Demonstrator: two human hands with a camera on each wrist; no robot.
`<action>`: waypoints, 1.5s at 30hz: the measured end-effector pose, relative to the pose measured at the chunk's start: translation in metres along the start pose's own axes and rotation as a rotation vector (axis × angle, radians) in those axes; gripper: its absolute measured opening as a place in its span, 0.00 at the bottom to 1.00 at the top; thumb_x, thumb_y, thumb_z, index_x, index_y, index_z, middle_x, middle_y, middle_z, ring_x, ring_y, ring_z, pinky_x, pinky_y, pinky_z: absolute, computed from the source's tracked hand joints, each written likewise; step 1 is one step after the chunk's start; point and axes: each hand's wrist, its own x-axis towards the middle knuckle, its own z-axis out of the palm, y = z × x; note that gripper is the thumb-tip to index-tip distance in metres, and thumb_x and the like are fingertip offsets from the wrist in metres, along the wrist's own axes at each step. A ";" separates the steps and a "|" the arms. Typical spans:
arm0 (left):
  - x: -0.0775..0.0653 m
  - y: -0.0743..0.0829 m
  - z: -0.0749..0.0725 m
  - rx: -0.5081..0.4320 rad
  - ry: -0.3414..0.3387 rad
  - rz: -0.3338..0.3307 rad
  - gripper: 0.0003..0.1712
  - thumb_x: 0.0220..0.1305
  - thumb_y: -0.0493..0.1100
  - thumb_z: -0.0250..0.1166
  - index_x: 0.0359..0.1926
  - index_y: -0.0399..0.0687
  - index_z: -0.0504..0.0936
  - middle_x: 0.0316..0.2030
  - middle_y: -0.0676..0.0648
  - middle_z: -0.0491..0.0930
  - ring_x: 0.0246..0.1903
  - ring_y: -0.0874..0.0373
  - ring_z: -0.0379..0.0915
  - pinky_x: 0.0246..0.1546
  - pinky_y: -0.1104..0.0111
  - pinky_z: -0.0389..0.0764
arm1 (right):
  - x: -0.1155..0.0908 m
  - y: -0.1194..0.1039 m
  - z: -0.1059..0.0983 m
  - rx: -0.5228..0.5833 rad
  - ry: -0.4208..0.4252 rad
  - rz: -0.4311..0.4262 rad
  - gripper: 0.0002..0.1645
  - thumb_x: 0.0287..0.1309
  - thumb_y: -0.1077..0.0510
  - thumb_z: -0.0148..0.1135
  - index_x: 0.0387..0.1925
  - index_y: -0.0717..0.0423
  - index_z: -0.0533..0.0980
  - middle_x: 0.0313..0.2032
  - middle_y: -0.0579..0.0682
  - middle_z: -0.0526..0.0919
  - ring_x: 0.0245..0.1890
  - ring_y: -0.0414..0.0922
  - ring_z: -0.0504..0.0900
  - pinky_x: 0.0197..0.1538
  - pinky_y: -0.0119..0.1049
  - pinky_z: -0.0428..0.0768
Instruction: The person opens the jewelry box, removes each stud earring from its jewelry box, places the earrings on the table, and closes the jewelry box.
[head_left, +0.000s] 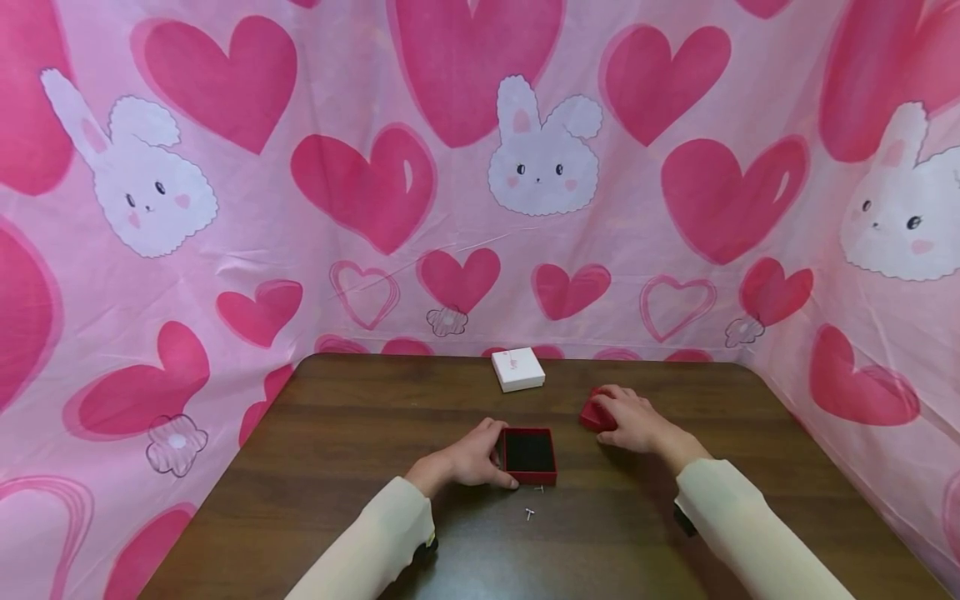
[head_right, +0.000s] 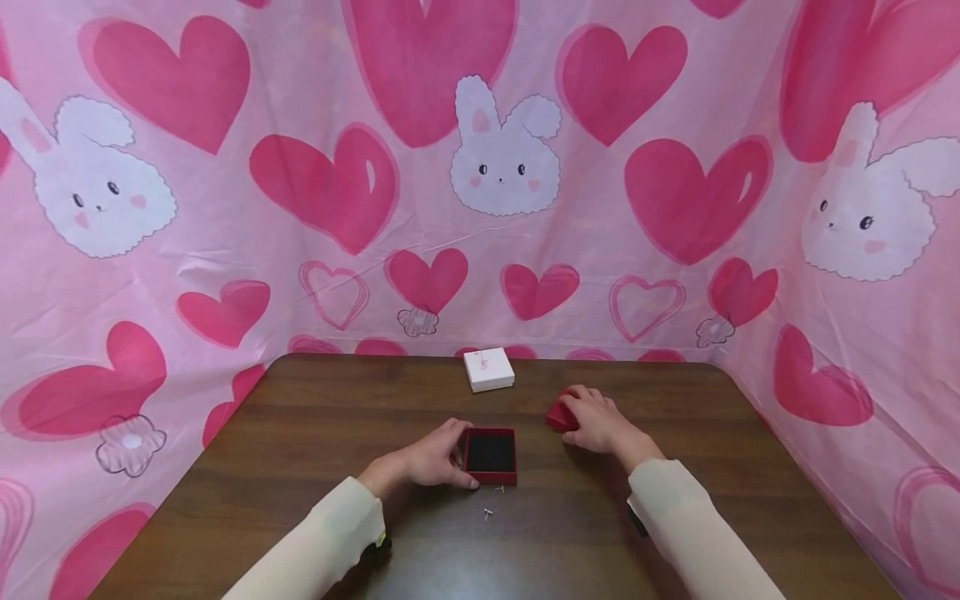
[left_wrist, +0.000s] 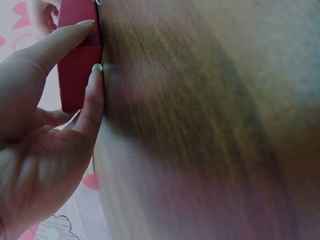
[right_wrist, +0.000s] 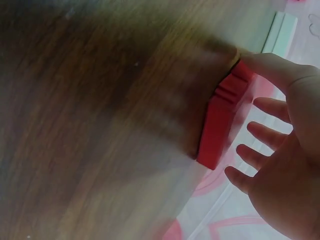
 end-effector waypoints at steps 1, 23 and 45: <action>0.000 0.000 0.000 -0.002 -0.001 0.000 0.44 0.52 0.47 0.82 0.65 0.43 0.67 0.53 0.48 0.66 0.44 0.58 0.68 0.47 0.67 0.75 | 0.000 0.001 0.000 -0.001 0.001 0.007 0.40 0.55 0.53 0.76 0.66 0.62 0.72 0.67 0.69 0.67 0.65 0.70 0.65 0.62 0.73 0.63; 0.001 0.000 0.000 0.010 0.002 0.001 0.48 0.52 0.47 0.82 0.68 0.41 0.65 0.55 0.47 0.65 0.44 0.58 0.68 0.47 0.67 0.75 | -0.001 0.015 0.005 0.070 -0.030 0.144 0.53 0.58 0.42 0.72 0.72 0.70 0.61 0.66 0.70 0.66 0.62 0.67 0.67 0.63 0.69 0.67; 0.000 0.000 0.001 0.001 0.009 -0.001 0.47 0.52 0.47 0.82 0.67 0.42 0.66 0.54 0.47 0.65 0.44 0.58 0.68 0.46 0.67 0.74 | -0.012 -0.006 -0.001 0.132 -0.023 0.007 0.53 0.57 0.38 0.73 0.73 0.64 0.63 0.68 0.63 0.68 0.63 0.60 0.69 0.62 0.62 0.73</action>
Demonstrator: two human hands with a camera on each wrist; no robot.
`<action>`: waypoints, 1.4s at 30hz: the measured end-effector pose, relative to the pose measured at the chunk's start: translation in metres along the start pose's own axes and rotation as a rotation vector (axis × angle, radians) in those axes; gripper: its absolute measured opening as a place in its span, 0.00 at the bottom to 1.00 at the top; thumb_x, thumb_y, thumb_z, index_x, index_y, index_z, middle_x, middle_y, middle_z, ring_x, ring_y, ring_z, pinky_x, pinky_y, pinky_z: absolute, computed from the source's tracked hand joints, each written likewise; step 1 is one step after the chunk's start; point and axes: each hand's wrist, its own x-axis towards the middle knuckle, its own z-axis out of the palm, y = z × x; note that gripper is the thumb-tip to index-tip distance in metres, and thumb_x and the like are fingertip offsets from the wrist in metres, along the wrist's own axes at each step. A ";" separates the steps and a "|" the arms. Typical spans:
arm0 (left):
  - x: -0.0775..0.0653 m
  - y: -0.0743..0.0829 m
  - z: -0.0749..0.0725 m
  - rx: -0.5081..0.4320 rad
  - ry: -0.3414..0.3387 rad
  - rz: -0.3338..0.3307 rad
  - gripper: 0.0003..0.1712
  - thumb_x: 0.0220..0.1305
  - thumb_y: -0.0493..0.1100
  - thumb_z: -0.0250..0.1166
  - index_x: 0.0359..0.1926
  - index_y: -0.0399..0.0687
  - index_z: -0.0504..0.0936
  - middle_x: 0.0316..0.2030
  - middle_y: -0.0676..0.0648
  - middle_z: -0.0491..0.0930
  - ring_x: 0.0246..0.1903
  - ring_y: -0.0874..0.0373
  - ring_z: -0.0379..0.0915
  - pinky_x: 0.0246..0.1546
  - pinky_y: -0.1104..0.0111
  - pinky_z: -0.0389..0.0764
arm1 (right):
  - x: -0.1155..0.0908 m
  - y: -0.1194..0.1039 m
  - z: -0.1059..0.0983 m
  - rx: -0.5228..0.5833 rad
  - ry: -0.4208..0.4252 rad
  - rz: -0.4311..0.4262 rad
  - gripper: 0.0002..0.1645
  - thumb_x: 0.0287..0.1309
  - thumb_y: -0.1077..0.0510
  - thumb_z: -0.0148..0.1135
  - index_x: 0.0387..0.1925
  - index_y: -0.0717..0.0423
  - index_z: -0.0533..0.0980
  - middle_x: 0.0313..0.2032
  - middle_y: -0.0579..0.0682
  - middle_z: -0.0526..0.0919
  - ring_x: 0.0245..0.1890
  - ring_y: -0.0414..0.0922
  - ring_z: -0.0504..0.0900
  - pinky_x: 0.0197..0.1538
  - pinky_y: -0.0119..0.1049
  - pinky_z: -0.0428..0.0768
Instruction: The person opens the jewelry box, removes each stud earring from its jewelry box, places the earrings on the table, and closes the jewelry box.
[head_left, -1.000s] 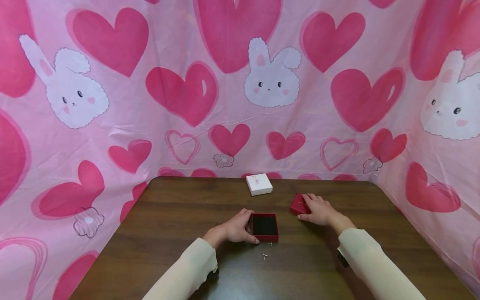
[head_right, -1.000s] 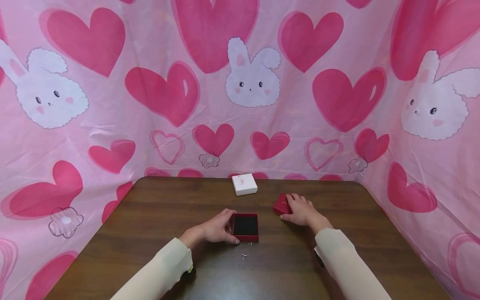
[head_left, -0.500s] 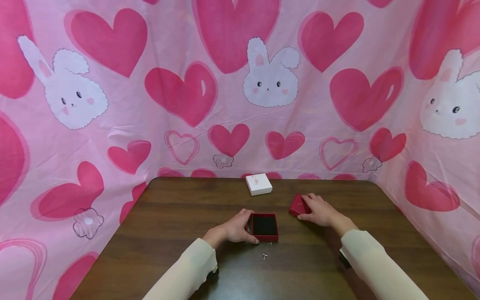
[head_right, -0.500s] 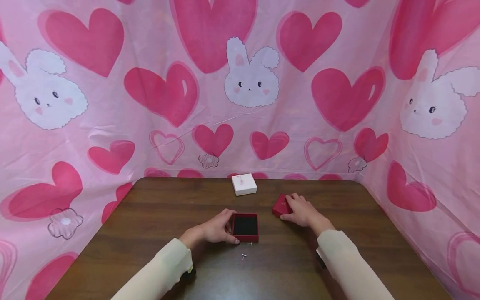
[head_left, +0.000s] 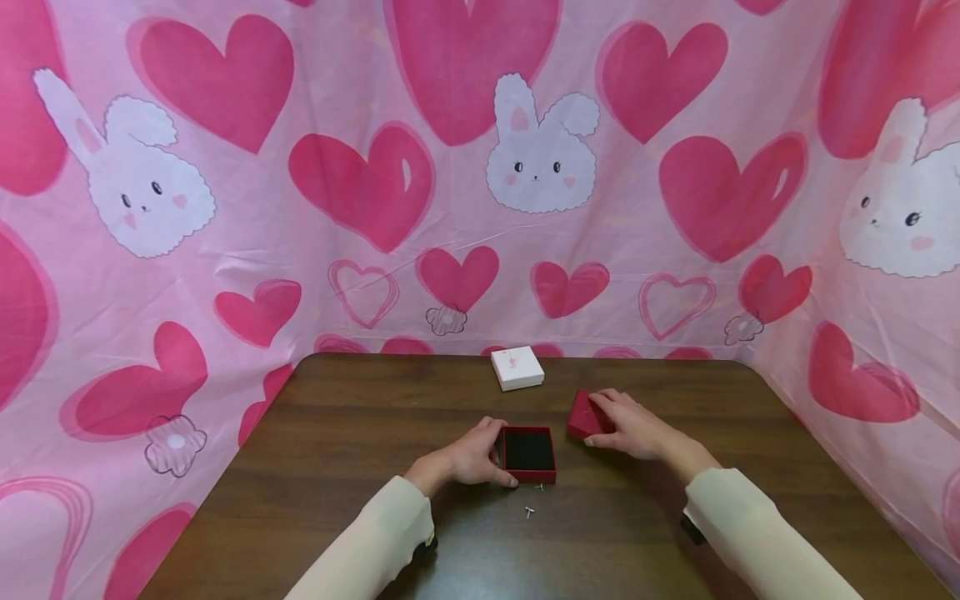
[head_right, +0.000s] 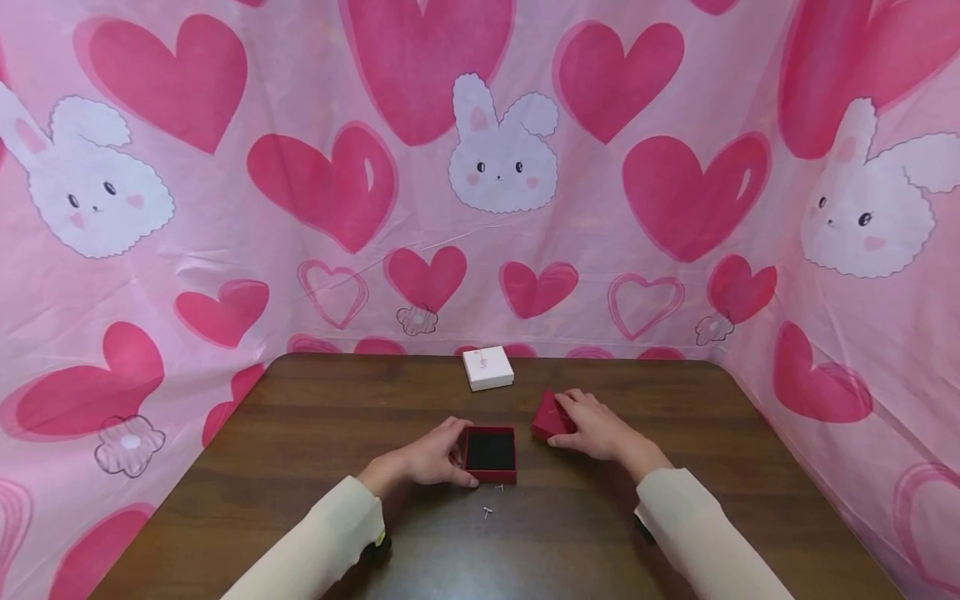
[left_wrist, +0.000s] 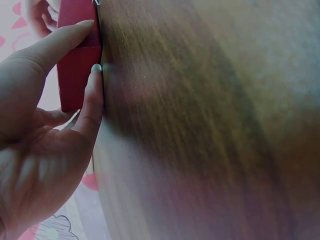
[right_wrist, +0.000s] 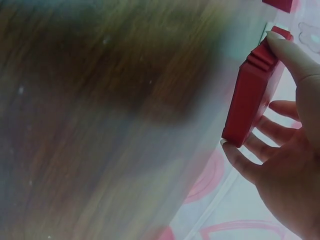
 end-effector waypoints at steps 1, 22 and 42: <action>0.000 0.000 0.000 0.000 -0.002 -0.001 0.47 0.52 0.47 0.82 0.67 0.42 0.66 0.54 0.47 0.65 0.44 0.58 0.69 0.47 0.67 0.74 | -0.001 -0.001 0.000 0.010 -0.003 -0.004 0.54 0.56 0.38 0.73 0.73 0.63 0.63 0.68 0.62 0.68 0.63 0.60 0.69 0.61 0.62 0.74; 0.000 0.000 -0.001 0.006 -0.004 0.004 0.48 0.52 0.47 0.81 0.68 0.40 0.65 0.54 0.47 0.65 0.43 0.58 0.68 0.46 0.67 0.74 | -0.004 -0.021 0.008 0.056 -0.008 -0.092 0.52 0.55 0.38 0.73 0.74 0.57 0.64 0.67 0.57 0.69 0.62 0.56 0.69 0.56 0.55 0.79; 0.002 -0.002 0.000 -0.002 -0.005 0.015 0.48 0.51 0.47 0.82 0.67 0.39 0.66 0.54 0.46 0.66 0.44 0.57 0.68 0.47 0.66 0.75 | -0.008 -0.036 0.013 0.052 -0.054 -0.129 0.51 0.56 0.36 0.72 0.74 0.53 0.66 0.68 0.54 0.69 0.63 0.53 0.69 0.56 0.52 0.79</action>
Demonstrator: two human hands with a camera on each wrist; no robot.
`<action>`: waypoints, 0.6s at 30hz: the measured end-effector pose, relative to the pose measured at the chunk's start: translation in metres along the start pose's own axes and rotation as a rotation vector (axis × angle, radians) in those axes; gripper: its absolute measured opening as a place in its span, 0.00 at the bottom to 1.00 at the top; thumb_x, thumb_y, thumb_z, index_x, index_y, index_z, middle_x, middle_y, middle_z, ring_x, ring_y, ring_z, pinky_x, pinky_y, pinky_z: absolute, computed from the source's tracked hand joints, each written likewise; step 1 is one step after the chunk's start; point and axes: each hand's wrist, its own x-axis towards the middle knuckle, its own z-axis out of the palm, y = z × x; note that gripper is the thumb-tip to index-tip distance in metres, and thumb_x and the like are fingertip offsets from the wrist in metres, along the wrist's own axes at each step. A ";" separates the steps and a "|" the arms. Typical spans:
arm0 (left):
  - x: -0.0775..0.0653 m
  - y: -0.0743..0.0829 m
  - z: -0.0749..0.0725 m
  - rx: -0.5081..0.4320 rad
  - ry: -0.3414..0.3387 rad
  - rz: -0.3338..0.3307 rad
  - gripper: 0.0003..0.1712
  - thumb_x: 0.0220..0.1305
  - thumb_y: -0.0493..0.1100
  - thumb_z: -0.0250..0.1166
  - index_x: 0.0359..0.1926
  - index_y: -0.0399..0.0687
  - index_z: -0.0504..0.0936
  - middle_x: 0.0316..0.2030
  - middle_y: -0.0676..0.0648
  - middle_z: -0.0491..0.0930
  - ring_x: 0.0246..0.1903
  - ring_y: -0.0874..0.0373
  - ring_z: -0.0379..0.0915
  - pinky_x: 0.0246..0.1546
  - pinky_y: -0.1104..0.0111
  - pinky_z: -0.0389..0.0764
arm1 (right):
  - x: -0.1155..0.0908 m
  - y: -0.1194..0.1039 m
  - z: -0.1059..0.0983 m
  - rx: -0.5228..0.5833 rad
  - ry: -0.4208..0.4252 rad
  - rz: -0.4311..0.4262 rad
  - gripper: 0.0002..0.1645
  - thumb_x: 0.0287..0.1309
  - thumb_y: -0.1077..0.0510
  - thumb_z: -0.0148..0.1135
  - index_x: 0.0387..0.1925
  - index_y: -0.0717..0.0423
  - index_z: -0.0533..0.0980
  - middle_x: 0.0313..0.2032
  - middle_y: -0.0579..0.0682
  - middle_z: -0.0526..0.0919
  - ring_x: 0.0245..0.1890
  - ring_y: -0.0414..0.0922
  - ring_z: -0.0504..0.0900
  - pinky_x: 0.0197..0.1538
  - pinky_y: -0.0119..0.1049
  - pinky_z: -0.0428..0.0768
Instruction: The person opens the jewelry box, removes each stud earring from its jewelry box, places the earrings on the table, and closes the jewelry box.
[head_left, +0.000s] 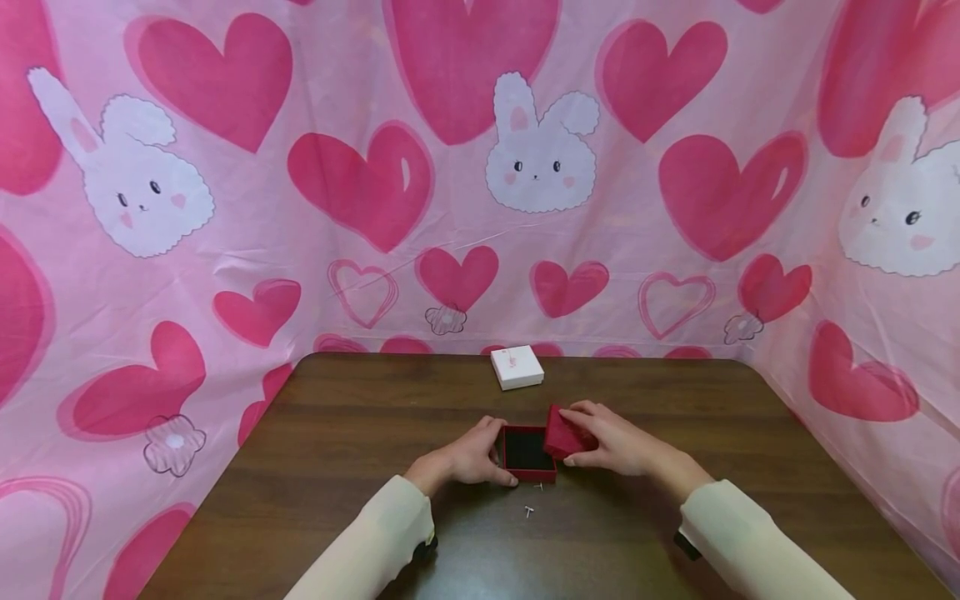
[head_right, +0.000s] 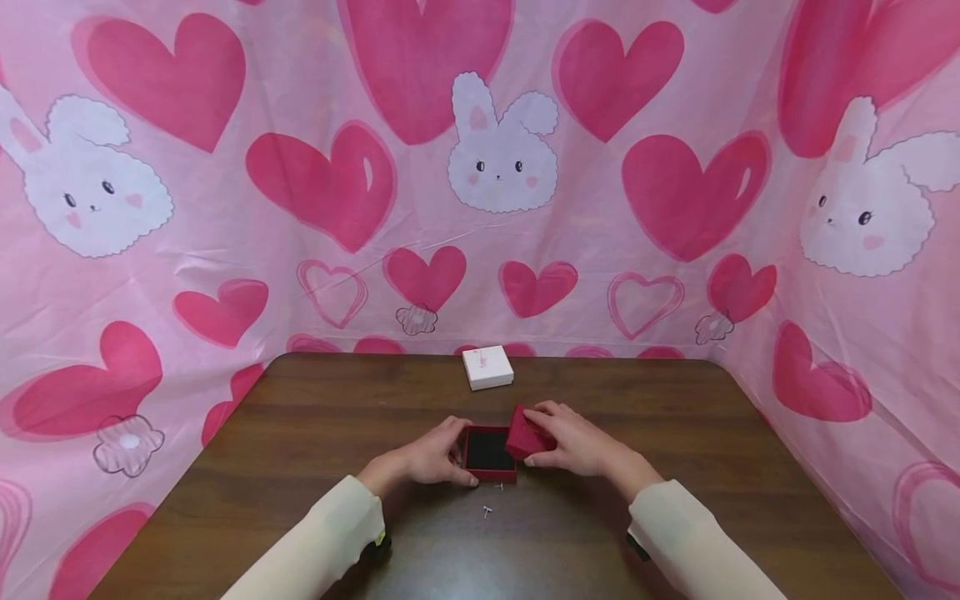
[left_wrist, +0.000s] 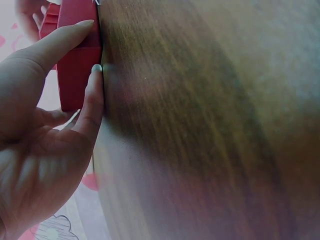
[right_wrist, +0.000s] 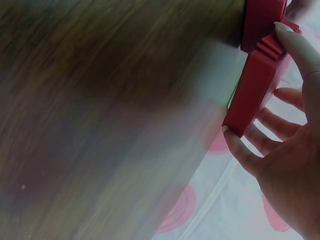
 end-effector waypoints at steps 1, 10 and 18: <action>0.000 0.000 0.000 -0.004 0.000 0.002 0.48 0.52 0.46 0.82 0.67 0.39 0.66 0.54 0.45 0.66 0.44 0.57 0.68 0.47 0.66 0.75 | 0.000 -0.001 0.001 0.002 -0.004 -0.005 0.51 0.56 0.36 0.72 0.74 0.53 0.66 0.68 0.54 0.69 0.63 0.53 0.70 0.56 0.51 0.79; -0.002 0.001 0.000 0.009 -0.002 0.001 0.48 0.52 0.48 0.81 0.68 0.40 0.66 0.54 0.46 0.66 0.43 0.58 0.69 0.46 0.66 0.75 | 0.001 -0.016 0.003 0.015 -0.041 -0.066 0.50 0.57 0.36 0.72 0.73 0.54 0.67 0.67 0.54 0.70 0.62 0.52 0.70 0.55 0.52 0.79; -0.002 0.003 -0.002 -0.001 -0.005 0.007 0.48 0.52 0.47 0.82 0.67 0.38 0.66 0.54 0.46 0.66 0.43 0.57 0.69 0.46 0.66 0.75 | 0.003 -0.024 0.001 0.005 -0.045 -0.064 0.49 0.55 0.37 0.74 0.73 0.51 0.67 0.67 0.51 0.69 0.62 0.50 0.70 0.56 0.50 0.79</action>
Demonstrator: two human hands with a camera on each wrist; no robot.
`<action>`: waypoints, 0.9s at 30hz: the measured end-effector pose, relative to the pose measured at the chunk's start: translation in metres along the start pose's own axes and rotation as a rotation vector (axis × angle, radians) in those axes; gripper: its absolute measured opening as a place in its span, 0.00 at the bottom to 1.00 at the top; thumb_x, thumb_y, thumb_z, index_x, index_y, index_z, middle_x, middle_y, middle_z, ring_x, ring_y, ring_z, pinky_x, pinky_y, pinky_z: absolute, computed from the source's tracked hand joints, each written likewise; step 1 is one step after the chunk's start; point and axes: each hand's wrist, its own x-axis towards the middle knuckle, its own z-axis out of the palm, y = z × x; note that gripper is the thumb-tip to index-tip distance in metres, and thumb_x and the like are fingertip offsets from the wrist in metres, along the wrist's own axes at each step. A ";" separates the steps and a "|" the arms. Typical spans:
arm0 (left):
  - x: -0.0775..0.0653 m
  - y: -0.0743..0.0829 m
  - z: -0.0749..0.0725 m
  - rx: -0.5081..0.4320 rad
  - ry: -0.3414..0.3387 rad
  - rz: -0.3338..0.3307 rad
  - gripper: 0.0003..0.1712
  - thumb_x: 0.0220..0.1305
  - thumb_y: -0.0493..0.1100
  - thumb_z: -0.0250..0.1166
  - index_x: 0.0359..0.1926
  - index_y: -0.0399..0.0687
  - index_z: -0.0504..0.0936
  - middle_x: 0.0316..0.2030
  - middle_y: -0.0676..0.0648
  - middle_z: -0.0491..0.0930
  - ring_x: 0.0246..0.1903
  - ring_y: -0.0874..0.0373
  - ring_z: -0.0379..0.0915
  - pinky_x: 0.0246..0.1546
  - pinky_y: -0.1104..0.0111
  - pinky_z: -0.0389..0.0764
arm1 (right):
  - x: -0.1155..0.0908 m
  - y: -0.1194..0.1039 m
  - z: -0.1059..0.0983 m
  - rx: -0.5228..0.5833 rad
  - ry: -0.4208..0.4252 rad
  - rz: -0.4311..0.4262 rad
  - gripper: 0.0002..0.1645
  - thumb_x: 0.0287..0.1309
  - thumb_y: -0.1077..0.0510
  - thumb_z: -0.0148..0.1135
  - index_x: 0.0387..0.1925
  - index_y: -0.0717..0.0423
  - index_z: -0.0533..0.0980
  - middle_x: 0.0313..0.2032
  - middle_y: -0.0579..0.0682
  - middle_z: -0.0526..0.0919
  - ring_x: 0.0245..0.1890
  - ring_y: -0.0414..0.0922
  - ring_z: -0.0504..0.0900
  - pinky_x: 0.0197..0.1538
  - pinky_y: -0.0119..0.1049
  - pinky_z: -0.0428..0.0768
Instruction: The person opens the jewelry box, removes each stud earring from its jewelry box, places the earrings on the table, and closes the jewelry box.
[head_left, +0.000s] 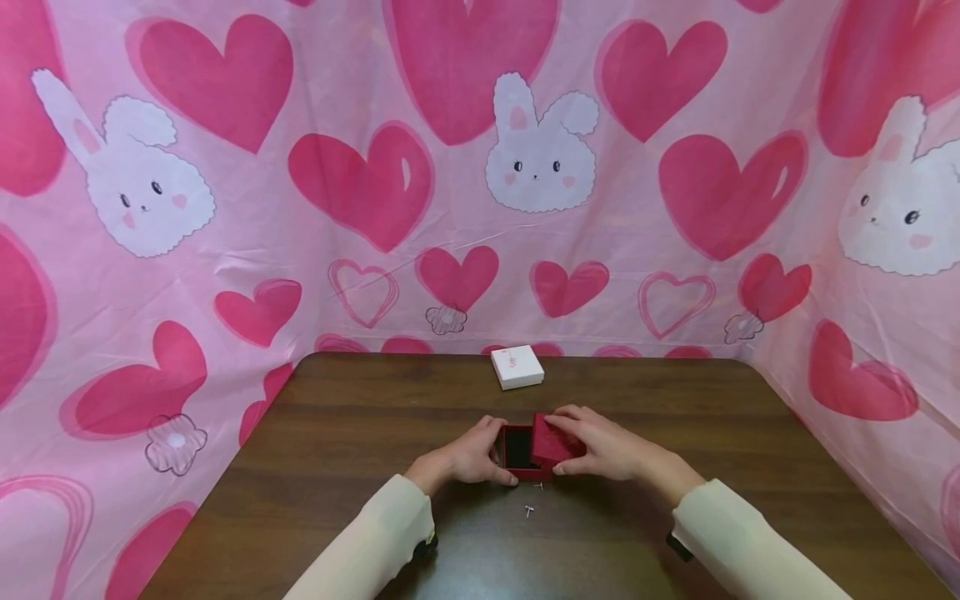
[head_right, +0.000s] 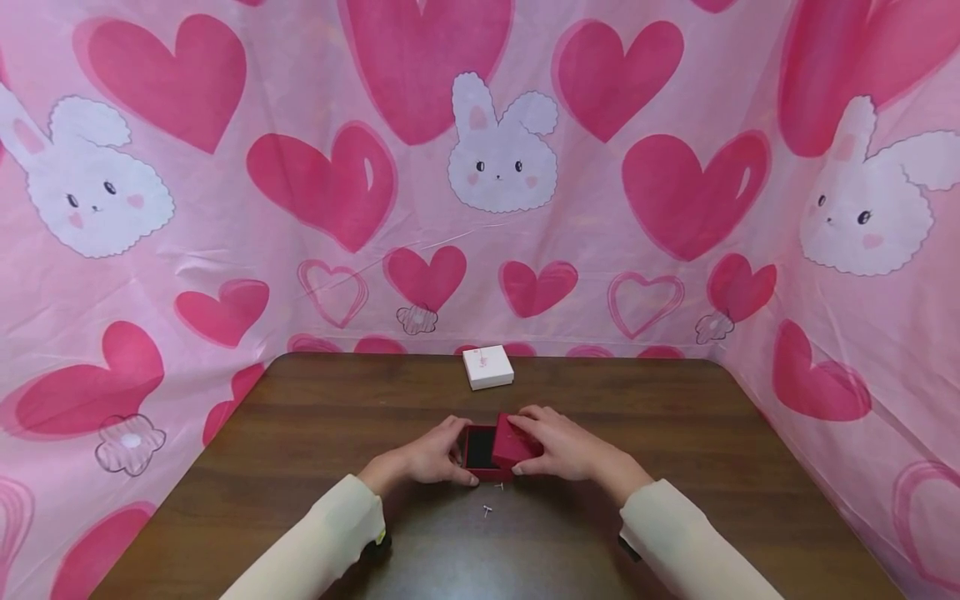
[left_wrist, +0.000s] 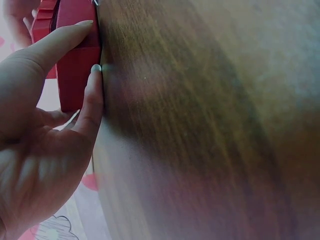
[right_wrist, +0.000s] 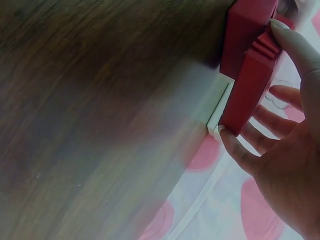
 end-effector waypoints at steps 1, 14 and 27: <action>0.000 0.000 0.000 0.002 0.001 0.000 0.48 0.52 0.47 0.82 0.67 0.38 0.66 0.54 0.46 0.66 0.43 0.58 0.68 0.46 0.66 0.75 | 0.001 -0.001 0.000 -0.004 0.000 -0.006 0.49 0.56 0.38 0.74 0.73 0.51 0.67 0.67 0.51 0.70 0.62 0.50 0.70 0.55 0.50 0.79; 0.002 -0.003 0.002 0.039 0.005 -0.020 0.48 0.53 0.49 0.81 0.69 0.42 0.65 0.56 0.47 0.66 0.46 0.58 0.68 0.48 0.65 0.74 | 0.013 -0.018 0.006 -0.020 0.001 -0.073 0.48 0.58 0.38 0.72 0.74 0.52 0.66 0.68 0.52 0.69 0.62 0.50 0.70 0.58 0.52 0.78; 0.002 -0.003 0.002 0.050 0.012 -0.010 0.50 0.52 0.49 0.81 0.70 0.42 0.65 0.57 0.47 0.67 0.49 0.57 0.68 0.52 0.64 0.75 | 0.024 -0.022 0.012 -0.035 -0.022 -0.073 0.48 0.58 0.39 0.73 0.74 0.49 0.66 0.68 0.47 0.69 0.62 0.46 0.69 0.57 0.48 0.78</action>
